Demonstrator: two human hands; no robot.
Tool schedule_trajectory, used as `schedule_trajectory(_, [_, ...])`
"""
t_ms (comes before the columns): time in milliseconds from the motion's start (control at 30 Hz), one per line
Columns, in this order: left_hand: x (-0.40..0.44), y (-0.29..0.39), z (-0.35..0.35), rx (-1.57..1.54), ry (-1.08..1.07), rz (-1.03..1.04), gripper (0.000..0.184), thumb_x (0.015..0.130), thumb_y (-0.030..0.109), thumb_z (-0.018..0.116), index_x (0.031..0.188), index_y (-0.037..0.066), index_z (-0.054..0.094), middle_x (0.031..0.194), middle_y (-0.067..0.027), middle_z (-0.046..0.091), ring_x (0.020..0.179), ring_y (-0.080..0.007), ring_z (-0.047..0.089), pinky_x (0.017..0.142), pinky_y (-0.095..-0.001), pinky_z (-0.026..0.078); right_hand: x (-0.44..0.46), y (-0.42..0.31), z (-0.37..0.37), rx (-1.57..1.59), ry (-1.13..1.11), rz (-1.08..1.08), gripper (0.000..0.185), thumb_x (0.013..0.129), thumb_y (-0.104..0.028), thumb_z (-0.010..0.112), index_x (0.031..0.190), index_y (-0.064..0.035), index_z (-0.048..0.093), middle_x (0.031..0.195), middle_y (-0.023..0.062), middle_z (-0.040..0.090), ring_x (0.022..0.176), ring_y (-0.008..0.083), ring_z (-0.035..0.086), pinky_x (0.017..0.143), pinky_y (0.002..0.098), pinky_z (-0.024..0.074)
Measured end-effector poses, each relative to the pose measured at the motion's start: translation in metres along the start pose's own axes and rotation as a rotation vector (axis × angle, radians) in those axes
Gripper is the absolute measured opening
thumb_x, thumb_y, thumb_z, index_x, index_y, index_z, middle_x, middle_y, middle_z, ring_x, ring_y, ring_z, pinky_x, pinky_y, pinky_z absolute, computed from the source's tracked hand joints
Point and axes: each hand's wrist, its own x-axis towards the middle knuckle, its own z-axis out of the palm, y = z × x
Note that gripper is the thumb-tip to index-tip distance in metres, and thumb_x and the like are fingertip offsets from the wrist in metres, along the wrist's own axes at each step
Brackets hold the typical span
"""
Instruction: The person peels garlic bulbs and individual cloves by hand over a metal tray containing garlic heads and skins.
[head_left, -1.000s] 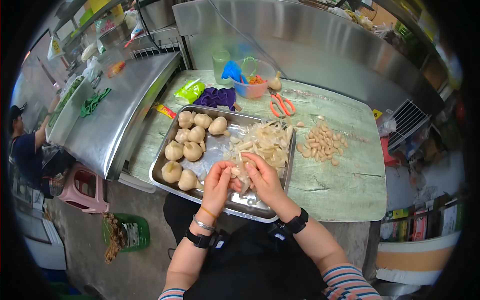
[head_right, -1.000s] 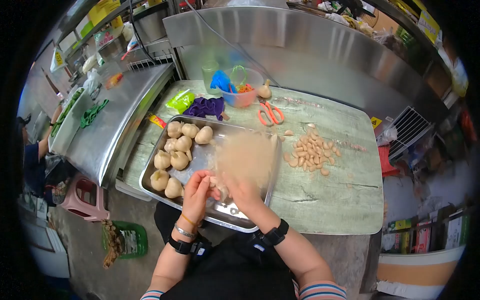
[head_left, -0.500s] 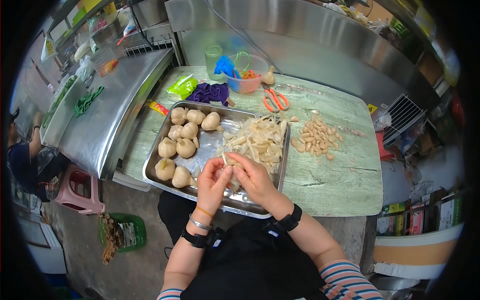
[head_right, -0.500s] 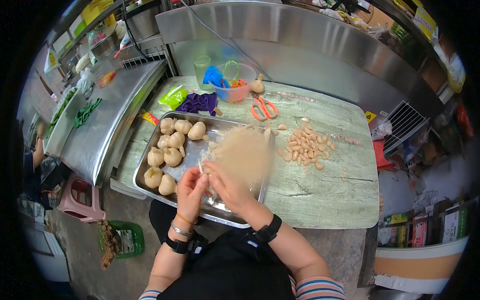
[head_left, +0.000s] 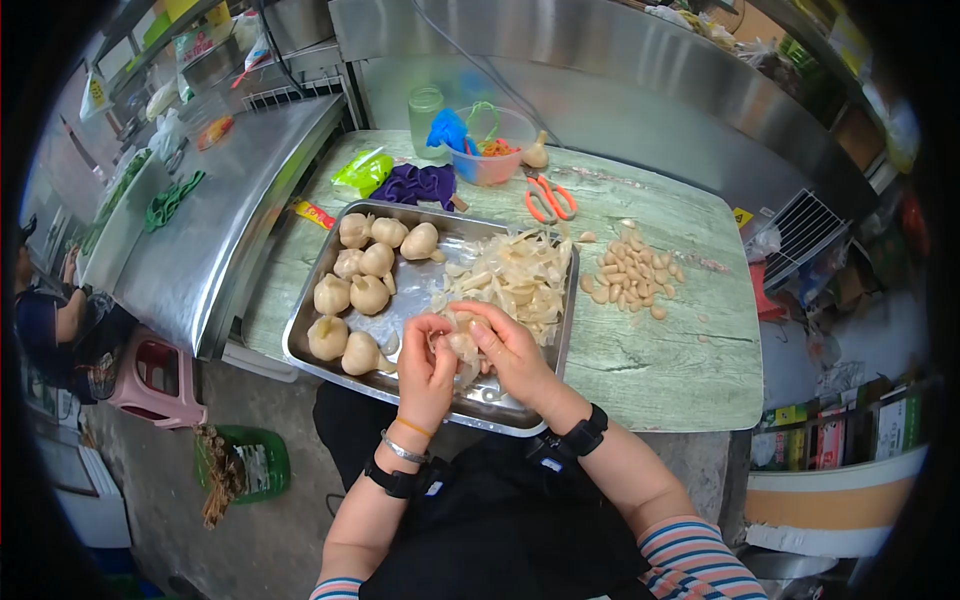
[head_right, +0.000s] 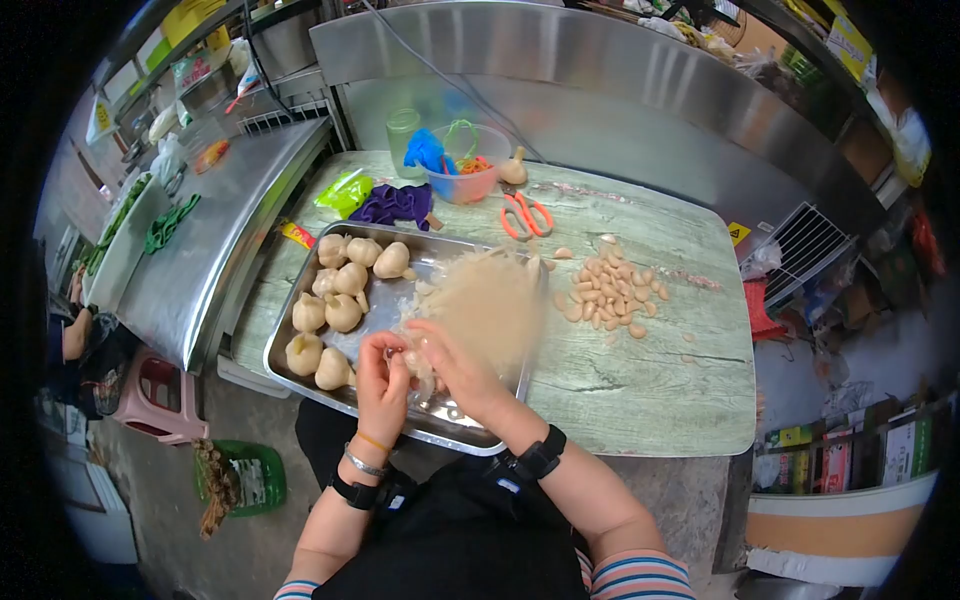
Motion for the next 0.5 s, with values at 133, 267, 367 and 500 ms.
schedule_trajectory(133, [0.003, 0.021, -0.001, 0.137, -0.201, 0.103, 0.019, 0.091, -0.002, 0.038, 0.100, -0.001, 0.054, 0.104, -0.0077, 0.049, 0.074, -0.0102, 0.053, 0.063, -0.0219, 0.048, 0.000, 0.001, -0.003, 0.022, 0.022, -0.061, 0.036, 0.099, -0.028, 0.044, 0.129, -0.0089, 0.049, 0.085, -0.0040, 0.055, 0.065, 0.0009, 0.044, 0.055, 0.0165, 0.0377])
schedule_trajectory(267, [0.005, 0.021, 0.000, 0.097, -0.297, -0.028, 0.016, 0.089, -0.005, 0.039, 0.095, -0.001, 0.054, 0.104, -0.0102, 0.048, 0.079, -0.0124, 0.055, 0.066, -0.0233, 0.052, -0.001, 0.003, -0.004, -0.023, 0.082, -0.022, 0.035, 0.099, -0.027, 0.045, 0.128, -0.0078, 0.050, 0.083, -0.0042, 0.055, 0.063, 0.0008, 0.043, 0.054, 0.0156, 0.0362])
schedule_trajectory(367, [0.006, 0.008, -0.005, 0.005, -0.304, -0.019, 0.011, 0.088, -0.004, 0.040, 0.090, 0.000, 0.050, 0.102, -0.0086, 0.047, 0.081, -0.0126, 0.055, 0.067, -0.0230, 0.052, -0.001, 0.005, -0.002, -0.035, 0.082, -0.025, 0.034, 0.098, -0.027, 0.046, 0.126, -0.0073, 0.051, 0.080, -0.0043, 0.054, 0.062, 0.0010, 0.042, 0.054, 0.0159, 0.0362])
schedule_trajectory(500, [0.007, 0.002, -0.011, -0.422, -0.325, -0.237, 0.006, 0.088, -0.003, 0.045, 0.089, 0.003, 0.047, 0.100, -0.0056, 0.046, 0.084, -0.0123, 0.054, 0.069, -0.0242, 0.053, -0.002, -0.001, 0.001, -0.076, 0.085, -0.046, 0.033, 0.098, -0.025, 0.046, 0.126, -0.0072, 0.052, 0.077, -0.0042, 0.053, 0.060, 0.0016, 0.042, 0.054, 0.0170, 0.0372])
